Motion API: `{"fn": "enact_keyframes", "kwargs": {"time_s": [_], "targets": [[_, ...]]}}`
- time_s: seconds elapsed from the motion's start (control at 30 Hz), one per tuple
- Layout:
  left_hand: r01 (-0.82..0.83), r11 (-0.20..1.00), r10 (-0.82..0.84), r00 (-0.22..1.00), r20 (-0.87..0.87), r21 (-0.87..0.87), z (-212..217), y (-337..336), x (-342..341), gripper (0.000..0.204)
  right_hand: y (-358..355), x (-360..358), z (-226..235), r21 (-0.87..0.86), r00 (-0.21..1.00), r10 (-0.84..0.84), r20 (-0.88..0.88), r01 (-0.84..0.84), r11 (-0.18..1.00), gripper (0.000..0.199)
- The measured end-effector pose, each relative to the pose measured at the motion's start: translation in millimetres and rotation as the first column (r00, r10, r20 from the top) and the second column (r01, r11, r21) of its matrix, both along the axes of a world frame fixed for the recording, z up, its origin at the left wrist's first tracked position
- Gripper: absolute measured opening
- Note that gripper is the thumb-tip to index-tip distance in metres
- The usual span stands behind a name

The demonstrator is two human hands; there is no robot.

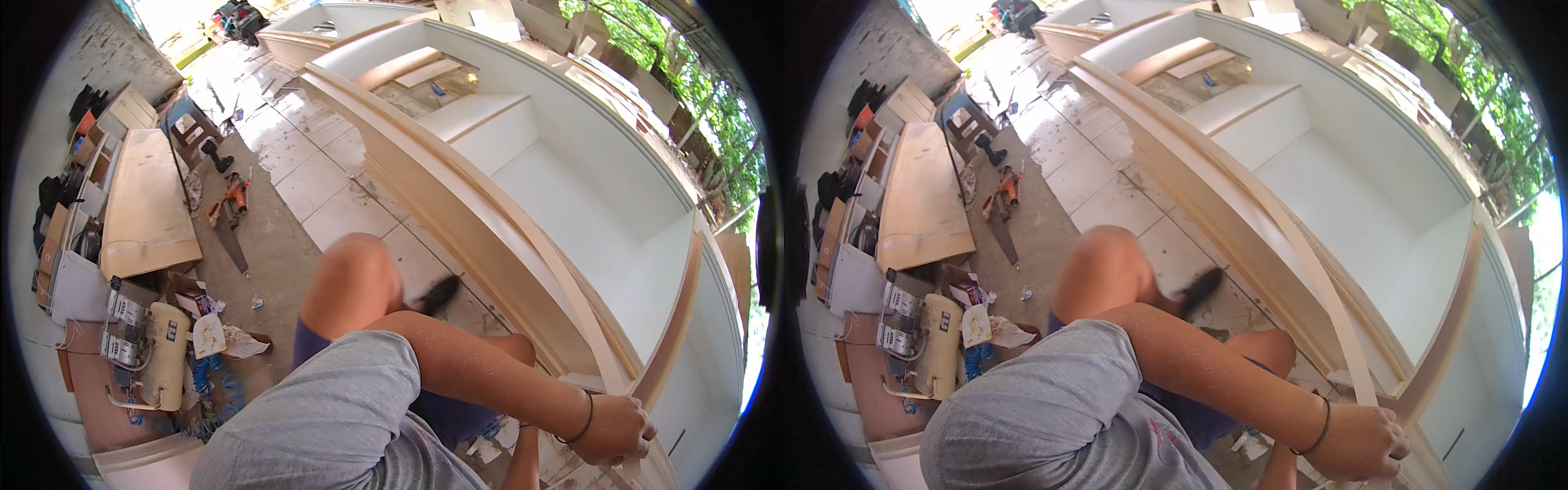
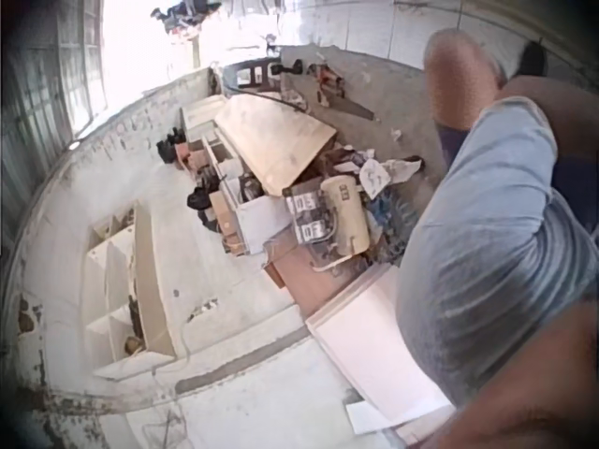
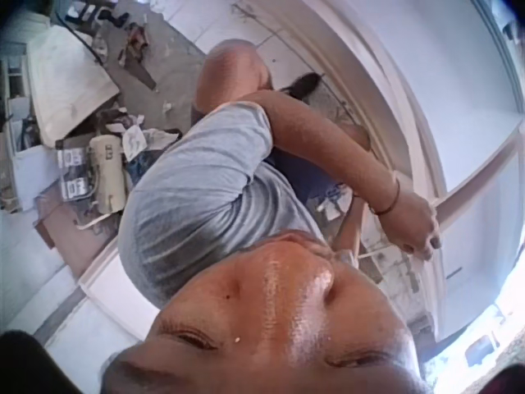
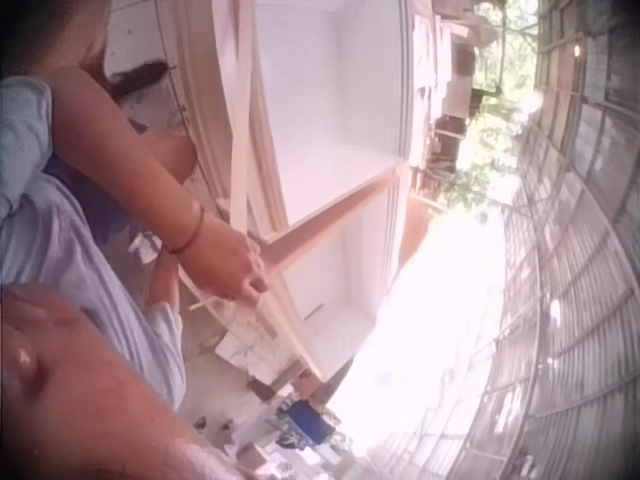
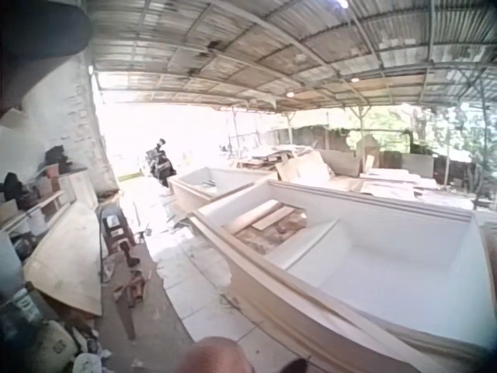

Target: The person applies adhesive strips to the edges of wooden cabinet components, using a square and pencil to mark the length, cutting the strips with scissors, and smoothing the applied strips by hand and with a small block.

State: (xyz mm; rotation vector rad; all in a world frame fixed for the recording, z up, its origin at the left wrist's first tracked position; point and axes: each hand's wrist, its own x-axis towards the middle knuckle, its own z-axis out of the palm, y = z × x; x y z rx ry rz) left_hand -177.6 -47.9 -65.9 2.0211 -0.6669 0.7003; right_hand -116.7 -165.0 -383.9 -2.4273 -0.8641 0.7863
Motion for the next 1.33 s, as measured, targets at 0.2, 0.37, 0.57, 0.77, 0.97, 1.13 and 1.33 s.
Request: {"fn": "enact_keyframes", "kwargs": {"time_s": [0.2,0.37,0.57,0.77,0.97,1.13,1.33], "targets": [[-0.08,0.994,0.067,0.982,0.175,0.068,-7,-32,1,0.018,63,-6,165,0.637,0.983,-0.137,-0.125,0.186,0.748,0.058],[-0.184,0.977,0.153,0.957,0.247,0.106,-1,13,-14,0.025,107,-27,214,0.873,0.926,0.011,-0.377,0.351,0.339,0.061],[-0.466,0.88,0.471,0.881,0.046,-0.092,-30,154,-69,0.039,119,-25,229,0.767,0.758,0.152,-0.634,0.593,0.244,0.044],[-0.744,-0.078,0.195,0.641,-0.742,-0.663,-132,252,-114,0.063,146,-21,228,0.388,0.293,0.426,-0.856,0.909,0.154,0.044],[-0.438,-0.265,-0.163,0.898,-0.408,-0.859,-164,278,-79,0.024,135,-14,224,0.288,0.247,0.459,-0.854,0.957,0.021,0.046],[-0.391,-0.274,-0.118,0.92,-0.373,-0.879,-130,285,-75,0.013,128,-1,231,0.268,0.255,0.355,-0.899,0.963,-0.014,0.042],[-0.366,-0.136,0.293,0.873,-0.39,-0.921,-123,286,-81,0.022,156,-6,220,0.29,0.26,0.167,-0.951,0.938,0.191,0.036]]}}
